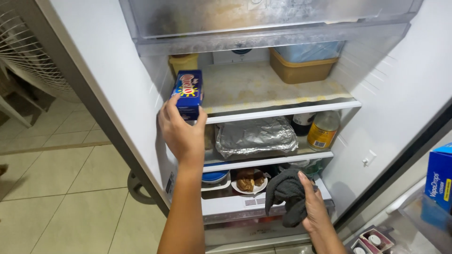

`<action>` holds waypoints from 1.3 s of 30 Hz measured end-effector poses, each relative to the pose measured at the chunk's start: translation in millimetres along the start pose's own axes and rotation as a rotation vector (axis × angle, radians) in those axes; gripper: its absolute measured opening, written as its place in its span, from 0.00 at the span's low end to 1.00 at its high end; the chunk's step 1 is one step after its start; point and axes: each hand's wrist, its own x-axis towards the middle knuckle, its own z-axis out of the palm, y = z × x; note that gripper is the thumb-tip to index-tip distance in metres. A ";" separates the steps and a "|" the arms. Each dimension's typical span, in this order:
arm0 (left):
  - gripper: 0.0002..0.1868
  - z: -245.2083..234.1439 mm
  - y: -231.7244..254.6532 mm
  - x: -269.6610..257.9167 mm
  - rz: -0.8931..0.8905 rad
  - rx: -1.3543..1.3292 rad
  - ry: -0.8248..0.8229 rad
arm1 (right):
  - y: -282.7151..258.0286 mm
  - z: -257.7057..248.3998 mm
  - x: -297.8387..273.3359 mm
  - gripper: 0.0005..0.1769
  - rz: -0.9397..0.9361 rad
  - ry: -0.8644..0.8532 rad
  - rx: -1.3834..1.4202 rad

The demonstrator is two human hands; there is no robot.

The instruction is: Taking food containers out of the refrigerator and arranging/opening them on a dining table.

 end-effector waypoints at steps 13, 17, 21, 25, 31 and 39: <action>0.25 31.9 -18.2 -2.0 0.003 0.356 0.037 | 8.2 -9.0 -4.1 0.18 0.010 0.006 -0.001; 0.18 36.0 -22.3 -2.7 0.087 0.588 -0.016 | 11.5 -20.0 -3.3 0.19 0.025 0.038 -0.020; 0.19 27.7 -10.6 -8.3 0.121 0.588 -0.020 | 16.9 -27.7 -4.9 0.20 0.019 0.086 0.010; 0.21 23.0 -2.2 -88.7 0.340 0.307 -0.006 | 14.8 -45.4 -3.2 0.30 0.066 0.112 0.074; 0.25 28.9 -33.0 -222.0 0.214 -0.010 -0.582 | 25.9 -75.0 7.1 0.29 0.082 0.165 0.132; 0.63 103.2 -84.4 -266.6 0.240 0.451 -0.978 | 33.2 -79.2 -0.1 0.26 0.206 0.211 0.191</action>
